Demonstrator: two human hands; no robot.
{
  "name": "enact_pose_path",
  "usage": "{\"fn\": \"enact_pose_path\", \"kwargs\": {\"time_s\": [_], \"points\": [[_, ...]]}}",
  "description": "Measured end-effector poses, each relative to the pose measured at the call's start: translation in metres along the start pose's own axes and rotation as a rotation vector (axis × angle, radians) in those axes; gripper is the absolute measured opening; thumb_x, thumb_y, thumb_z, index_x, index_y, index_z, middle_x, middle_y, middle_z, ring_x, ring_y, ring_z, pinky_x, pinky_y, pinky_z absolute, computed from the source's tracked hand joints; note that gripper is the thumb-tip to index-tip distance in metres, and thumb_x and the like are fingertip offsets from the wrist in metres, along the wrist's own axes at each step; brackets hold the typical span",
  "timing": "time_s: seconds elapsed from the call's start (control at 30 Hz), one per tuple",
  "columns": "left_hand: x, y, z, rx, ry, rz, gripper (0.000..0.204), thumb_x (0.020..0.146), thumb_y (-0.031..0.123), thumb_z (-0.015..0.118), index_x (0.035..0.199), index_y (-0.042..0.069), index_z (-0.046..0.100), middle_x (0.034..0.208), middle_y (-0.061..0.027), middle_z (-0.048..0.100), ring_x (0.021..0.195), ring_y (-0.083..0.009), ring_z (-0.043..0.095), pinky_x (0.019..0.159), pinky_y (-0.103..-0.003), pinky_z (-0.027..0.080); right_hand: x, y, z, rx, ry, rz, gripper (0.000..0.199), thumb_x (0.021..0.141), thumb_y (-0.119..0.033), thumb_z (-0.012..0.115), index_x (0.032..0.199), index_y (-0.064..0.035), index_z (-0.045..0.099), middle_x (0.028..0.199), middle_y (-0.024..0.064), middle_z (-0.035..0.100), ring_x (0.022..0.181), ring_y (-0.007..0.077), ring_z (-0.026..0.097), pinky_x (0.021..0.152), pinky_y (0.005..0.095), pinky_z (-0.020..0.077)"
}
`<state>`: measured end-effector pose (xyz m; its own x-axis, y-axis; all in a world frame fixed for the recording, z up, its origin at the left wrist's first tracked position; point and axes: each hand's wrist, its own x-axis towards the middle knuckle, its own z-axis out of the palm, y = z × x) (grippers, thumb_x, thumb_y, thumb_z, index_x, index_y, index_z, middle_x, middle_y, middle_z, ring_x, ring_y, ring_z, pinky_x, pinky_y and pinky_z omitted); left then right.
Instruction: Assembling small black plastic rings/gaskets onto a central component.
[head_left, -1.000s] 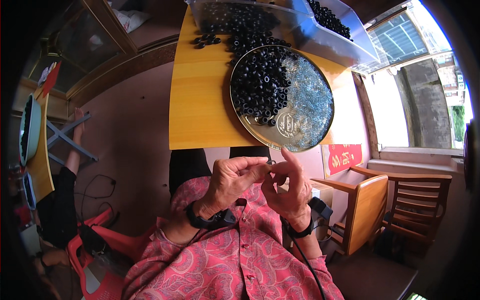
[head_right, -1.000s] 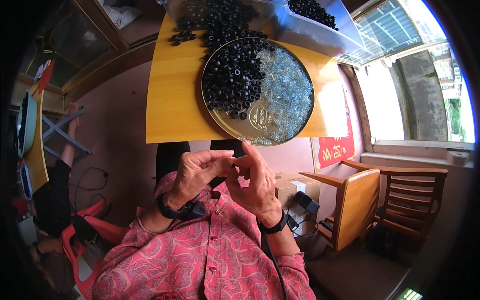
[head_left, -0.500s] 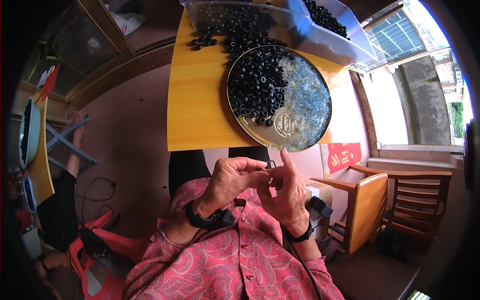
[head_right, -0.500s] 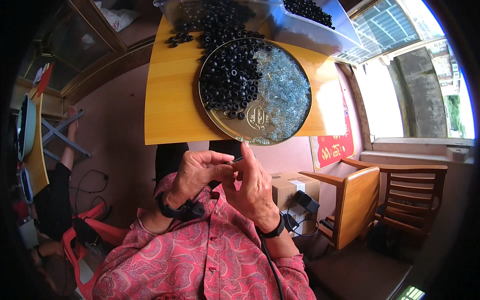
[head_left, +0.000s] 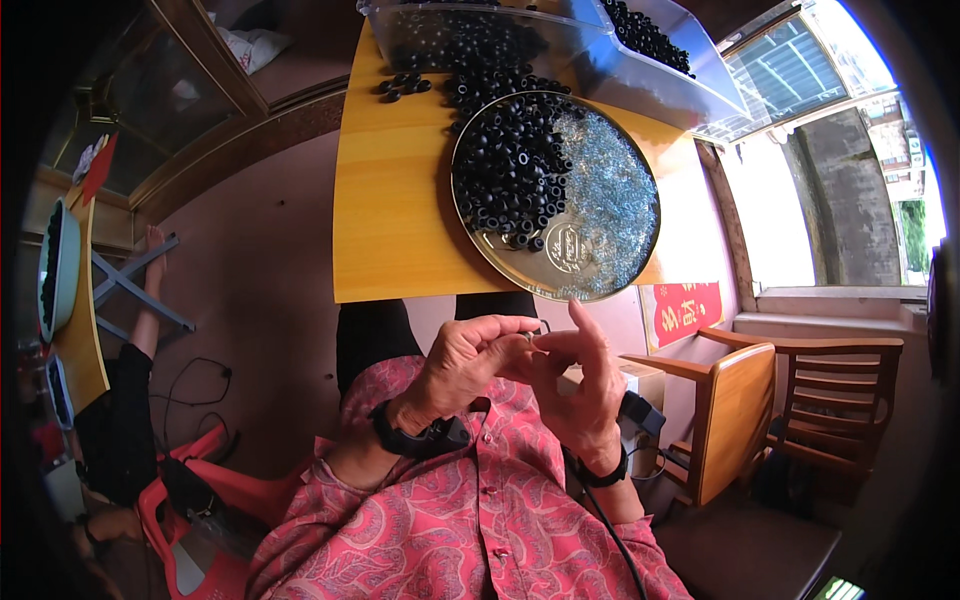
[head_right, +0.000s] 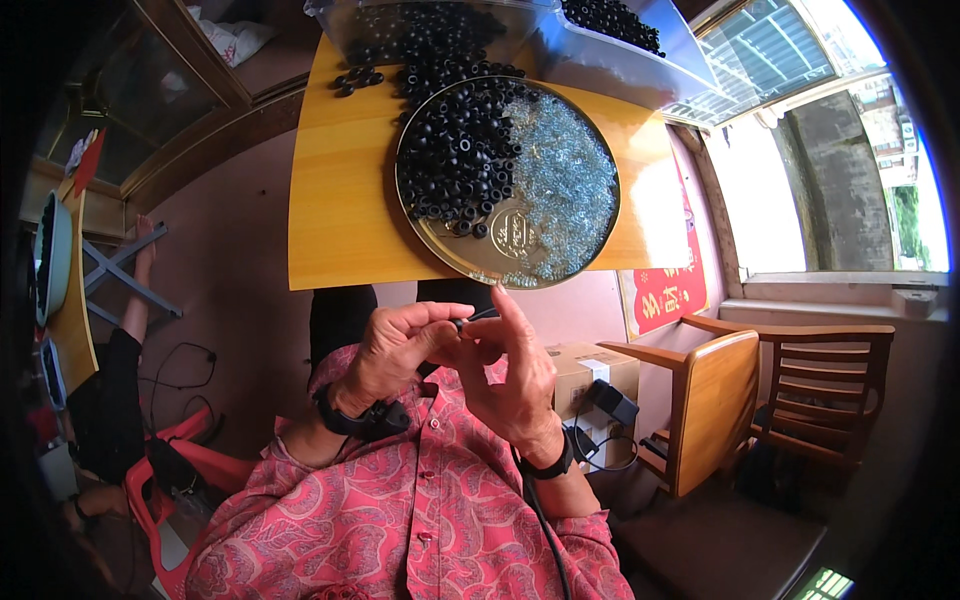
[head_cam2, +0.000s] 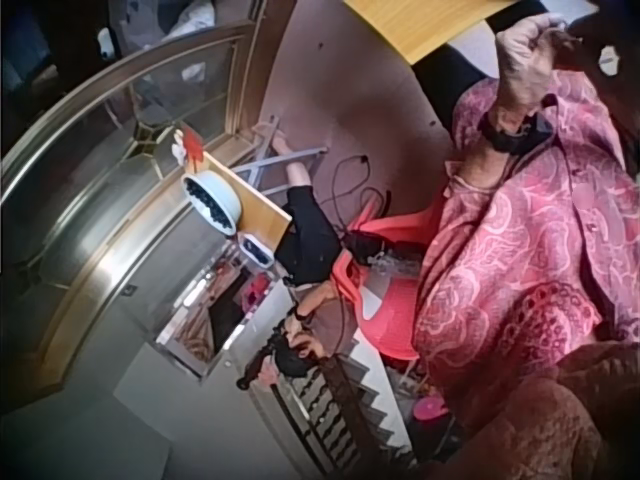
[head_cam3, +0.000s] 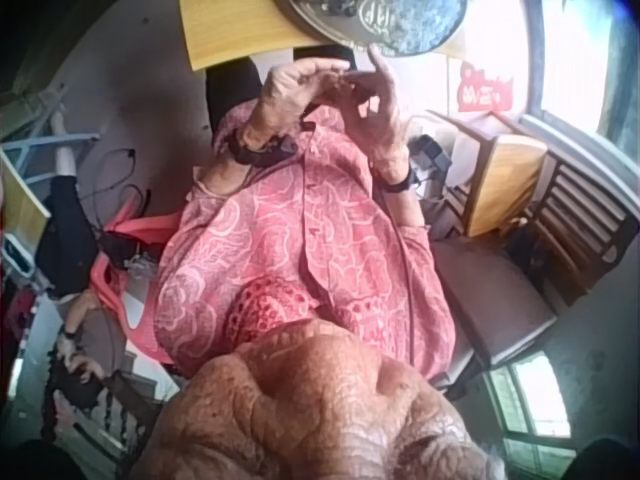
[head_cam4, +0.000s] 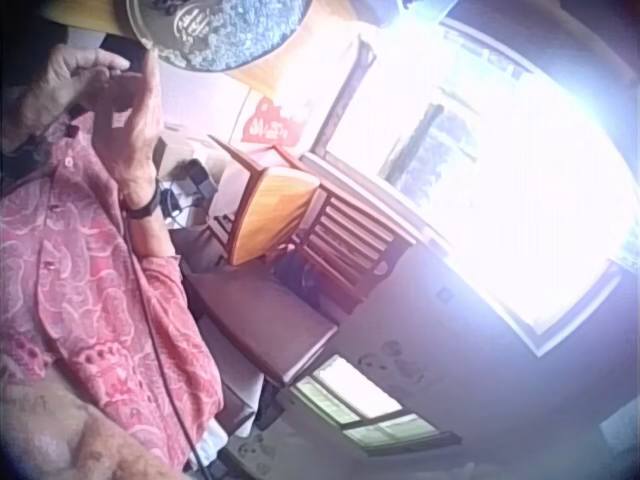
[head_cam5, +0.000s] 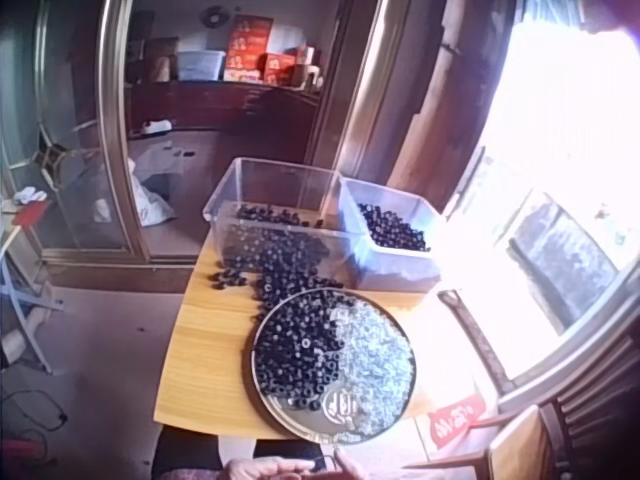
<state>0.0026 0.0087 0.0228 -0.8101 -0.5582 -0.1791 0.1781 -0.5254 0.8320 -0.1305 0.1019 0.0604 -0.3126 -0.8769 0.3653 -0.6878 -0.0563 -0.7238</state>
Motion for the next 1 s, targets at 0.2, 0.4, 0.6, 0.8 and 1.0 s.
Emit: {"fn": "enact_pose_path", "kwargs": {"time_s": [0.2, 0.4, 0.6, 0.8, 1.0], "points": [[0.0, 0.008, -0.008, -0.286, 0.037, 0.017, 0.035, 0.097, 0.018, 0.054, 0.122, -0.006, 0.055, 0.099, -0.0138, 0.062, 0.07, -0.0098, 0.06, 0.072, -0.034, 0.062, -0.006, 0.013, 0.01, 0.28, 0.116, 0.18, 0.05, 0.083, 0.005, 0.064, 0.13, 0.0018, 0.046, 0.094, 0.0107, 0.066, 0.076, 0.0134, 0.065, 0.067, 0.0255, 0.0522], [0.001, 0.002, -0.008, -0.372, 0.047, 0.061, 0.034, 0.098, 0.02, 0.052, 0.12, -0.005, 0.056, 0.098, -0.0131, 0.061, 0.065, -0.006, 0.054, 0.066, -0.029, 0.061, -0.004, 0.016, 0.03, 0.568, -0.006, 0.348, 0.042, 0.092, -0.011, 0.061, 0.128, 0.0037, 0.046, 0.107, 0.0161, 0.064, 0.094, 0.0194, 0.065, 0.082, 0.0317, 0.0516], [0.0, 0.003, -0.011, -0.399, -0.018, 0.107, 0.034, 0.098, 0.023, 0.052, 0.117, -0.004, 0.057, 0.096, -0.0129, 0.063, 0.065, -0.0065, 0.057, 0.063, -0.024, 0.059, 0.007, 0.003, 0.03, 0.909, -0.305, 0.492, 0.053, 0.096, -0.027, 0.056, 0.136, 0.0029, 0.037, 0.086, 0.0047, 0.056, 0.072, 0.0103, 0.054, 0.066, 0.0234, 0.0459], [0.0, 0.003, -0.012, -0.452, 0.043, 0.05, 0.031, 0.097, 0.019, 0.053, 0.117, -0.003, 0.057, 0.094, -0.0115, 0.063, 0.064, -0.0062, 0.058, 0.062, -0.024, 0.059, 0.009, 0.006, 0.036, 0.741, -0.176, 0.422, 0.048, 0.093, -0.014, 0.06, 0.135, 0.0014, 0.042, 0.098, 0.0079, 0.06, 0.08, 0.0116, 0.057, 0.071, 0.0246, 0.0472], [0.005, 0.008, -0.009, -0.365, 0.047, 0.045, 0.025, 0.095, 0.014, 0.057, 0.114, -0.001, 0.058, 0.089, -0.0076, 0.065, 0.07, -0.0086, 0.062, 0.063, -0.028, 0.06, 0.02, 0.009, 0.025, 0.244, 0.013, -0.005, 0.039, 0.075, 0.005, 0.072, 0.112, -0.0067, 0.066, 0.107, 0.0144, 0.061, 0.095, 0.025, 0.063, 0.078, 0.0312, 0.0513]]}}
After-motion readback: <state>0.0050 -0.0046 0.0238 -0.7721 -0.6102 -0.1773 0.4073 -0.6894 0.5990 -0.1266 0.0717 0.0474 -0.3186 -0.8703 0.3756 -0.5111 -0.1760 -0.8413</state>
